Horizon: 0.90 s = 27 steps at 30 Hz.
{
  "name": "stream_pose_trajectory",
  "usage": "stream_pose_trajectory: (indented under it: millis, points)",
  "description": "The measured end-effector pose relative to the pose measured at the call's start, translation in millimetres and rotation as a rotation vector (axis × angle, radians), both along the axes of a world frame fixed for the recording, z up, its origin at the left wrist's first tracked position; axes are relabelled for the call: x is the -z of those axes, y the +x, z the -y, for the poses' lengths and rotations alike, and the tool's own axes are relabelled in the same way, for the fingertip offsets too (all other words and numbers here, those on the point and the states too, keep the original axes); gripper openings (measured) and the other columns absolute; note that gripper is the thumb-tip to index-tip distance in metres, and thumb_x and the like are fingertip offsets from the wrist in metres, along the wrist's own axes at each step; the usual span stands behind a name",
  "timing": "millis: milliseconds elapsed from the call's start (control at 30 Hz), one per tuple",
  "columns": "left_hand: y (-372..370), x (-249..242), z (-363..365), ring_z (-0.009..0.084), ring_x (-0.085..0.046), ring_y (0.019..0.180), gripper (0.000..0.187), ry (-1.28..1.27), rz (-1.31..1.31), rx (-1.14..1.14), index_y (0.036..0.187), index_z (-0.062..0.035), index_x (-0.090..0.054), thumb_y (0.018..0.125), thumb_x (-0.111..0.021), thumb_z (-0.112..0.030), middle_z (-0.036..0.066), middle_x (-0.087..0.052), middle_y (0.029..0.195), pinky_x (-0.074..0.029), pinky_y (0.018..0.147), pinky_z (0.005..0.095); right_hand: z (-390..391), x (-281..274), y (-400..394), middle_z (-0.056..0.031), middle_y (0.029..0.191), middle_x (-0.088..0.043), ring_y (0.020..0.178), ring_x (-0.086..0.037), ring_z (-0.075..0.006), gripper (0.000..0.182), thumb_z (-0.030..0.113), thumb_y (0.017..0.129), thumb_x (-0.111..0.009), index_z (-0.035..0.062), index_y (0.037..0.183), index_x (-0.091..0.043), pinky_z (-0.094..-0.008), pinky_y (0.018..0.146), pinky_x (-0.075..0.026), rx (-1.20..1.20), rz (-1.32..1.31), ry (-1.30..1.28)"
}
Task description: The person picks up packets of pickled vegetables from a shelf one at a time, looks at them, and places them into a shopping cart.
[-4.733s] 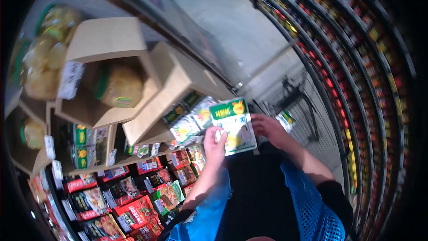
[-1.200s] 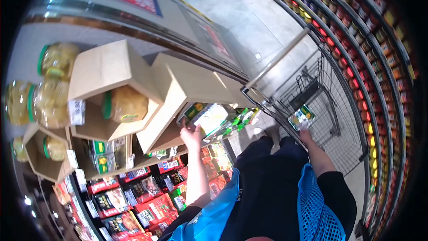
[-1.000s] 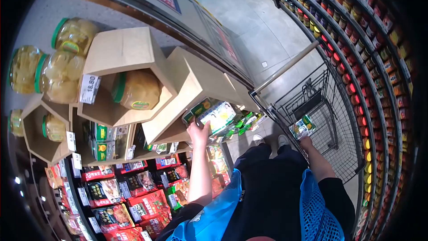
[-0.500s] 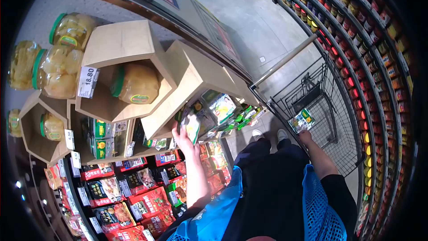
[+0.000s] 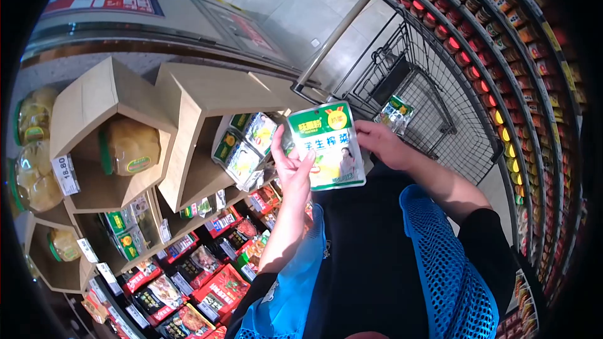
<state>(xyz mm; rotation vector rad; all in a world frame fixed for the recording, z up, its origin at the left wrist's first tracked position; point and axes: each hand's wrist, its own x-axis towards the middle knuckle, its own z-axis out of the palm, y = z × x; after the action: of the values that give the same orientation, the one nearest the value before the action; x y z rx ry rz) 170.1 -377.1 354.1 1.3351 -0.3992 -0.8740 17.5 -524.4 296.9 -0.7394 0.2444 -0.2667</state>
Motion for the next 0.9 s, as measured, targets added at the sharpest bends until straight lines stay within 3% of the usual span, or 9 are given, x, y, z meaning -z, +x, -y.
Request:
stream_pose_trajectory:
  millis: [67, 200, 300, 367, 433, 533, 567, 867, 900]
  points:
    - [-3, 4, 10, 0.0202, -0.064, 0.106, 0.081, 0.016, 0.026, 0.042, 0.150, -0.0151, -0.013, 0.088, -0.060, 0.006, 0.017, -0.062, 0.121, -0.056, 0.080, 0.0298, 0, -12, 0, -0.0048, 0.102, -0.064, 0.093, -0.060, -0.0095, 0.031, 0.019, 0.098, -0.051, -0.0011, 0.122, -0.055, -0.0258, 0.081, -0.048, 0.091, -0.072, -0.152]
    - [8, 0, 3, 0.0161, -0.067, 0.086, 0.062, 0.153, 0.348, 0.132, 0.146, -0.0077, -0.026, 0.093, -0.057, -0.002, 0.015, -0.065, 0.114, -0.055, 0.074, 0.0285, 15, 51, -16, -0.0039, 0.095, -0.066, 0.083, -0.062, -0.0090, 0.024, 0.008, 0.091, -0.057, -0.0014, 0.113, -0.060, -0.0242, 0.075, -0.050, 0.308, -0.153, 0.147]
    - [39, 6, -24, 0.0145, -0.064, 0.074, 0.035, 0.172, 0.600, -0.172, 0.132, -0.0019, -0.042, 0.098, -0.051, -0.007, 0.014, -0.067, 0.099, -0.054, 0.071, 0.0283, 37, 109, -43, -0.0081, 0.094, -0.066, 0.079, -0.063, -0.0146, 0.025, 0.003, 0.084, -0.056, -0.0021, 0.108, -0.061, -0.0270, 0.071, -0.052, 0.708, -0.361, 0.272]
    - [67, 6, -38, 0.0128, -0.062, 0.082, 0.030, 0.197, 0.780, -0.312, 0.129, -0.0013, -0.043, 0.099, -0.048, -0.006, 0.012, -0.066, 0.100, -0.051, 0.076, 0.0246, 41, 202, -71, -0.0103, 0.090, -0.066, 0.078, -0.063, -0.0155, 0.019, 0.005, 0.085, -0.057, -0.0018, 0.102, -0.062, -0.0314, 0.064, -0.049, 1.028, -0.747, 0.125]
    - [111, 28, -69, 0.0166, -0.057, 0.102, 0.038, 0.363, 0.754, -0.321, 0.133, -0.0007, -0.038, 0.098, -0.052, -0.010, 0.016, -0.058, 0.117, -0.048, 0.089, 0.0298, 47, 246, -101, -0.0152, 0.089, -0.069, 0.082, -0.065, -0.0222, 0.023, 0.010, 0.082, -0.060, -0.0016, 0.101, -0.066, -0.0363, 0.071, -0.050, 0.925, -1.213, -0.159]
    - [146, 44, -95, 0.0226, -0.050, 0.119, 0.050, 0.703, 0.869, -0.196, 0.138, 0.0017, -0.035, 0.097, -0.058, -0.015, 0.018, -0.049, 0.132, -0.042, 0.100, 0.0345, 36, 330, -128, -0.0185, 0.090, -0.069, 0.085, -0.067, -0.0298, 0.026, 0.009, 0.081, -0.060, -0.0034, 0.102, -0.064, -0.0398, 0.074, -0.051, 0.778, -1.442, -0.229]
    - [147, 44, -97, 0.0246, -0.046, 0.125, 0.056, 0.707, 0.693, -0.197, 0.141, 0.0038, -0.031, 0.096, -0.059, -0.017, 0.020, -0.046, 0.137, -0.037, 0.105, 0.0357, 33, 341, -128, -0.0206, 0.093, -0.069, 0.090, -0.067, -0.0351, 0.029, 0.010, 0.079, -0.060, -0.0025, 0.105, -0.064, -0.0415, 0.079, -0.051, 0.670, -1.582, -0.248]
    - [149, 49, -99, 0.0268, -0.027, 0.142, 0.067, 0.811, 0.571, 0.016, 0.149, 0.0023, -0.021, 0.097, -0.057, -0.020, 0.020, -0.025, 0.154, -0.022, 0.115, 0.0351, 11, 428, -67, -0.0168, 0.088, -0.065, 0.076, -0.065, -0.0276, 0.027, 0.011, 0.083, -0.056, 0.0013, 0.108, -0.061, -0.0456, 0.057, -0.048, 0.564, -1.326, 0.218]
    - [148, 47, -98, 0.0267, -0.028, 0.142, 0.066, 0.800, 0.561, 0.042, 0.148, 0.0024, -0.022, 0.097, -0.057, -0.020, 0.020, -0.026, 0.154, -0.024, 0.114, 0.0353, 7, 445, -68, -0.0150, 0.078, -0.061, 0.062, -0.060, -0.0235, 0.020, 0.012, 0.086, -0.053, 0.0028, 0.101, -0.060, -0.0393, 0.045, -0.041, 0.503, -1.389, 0.086]
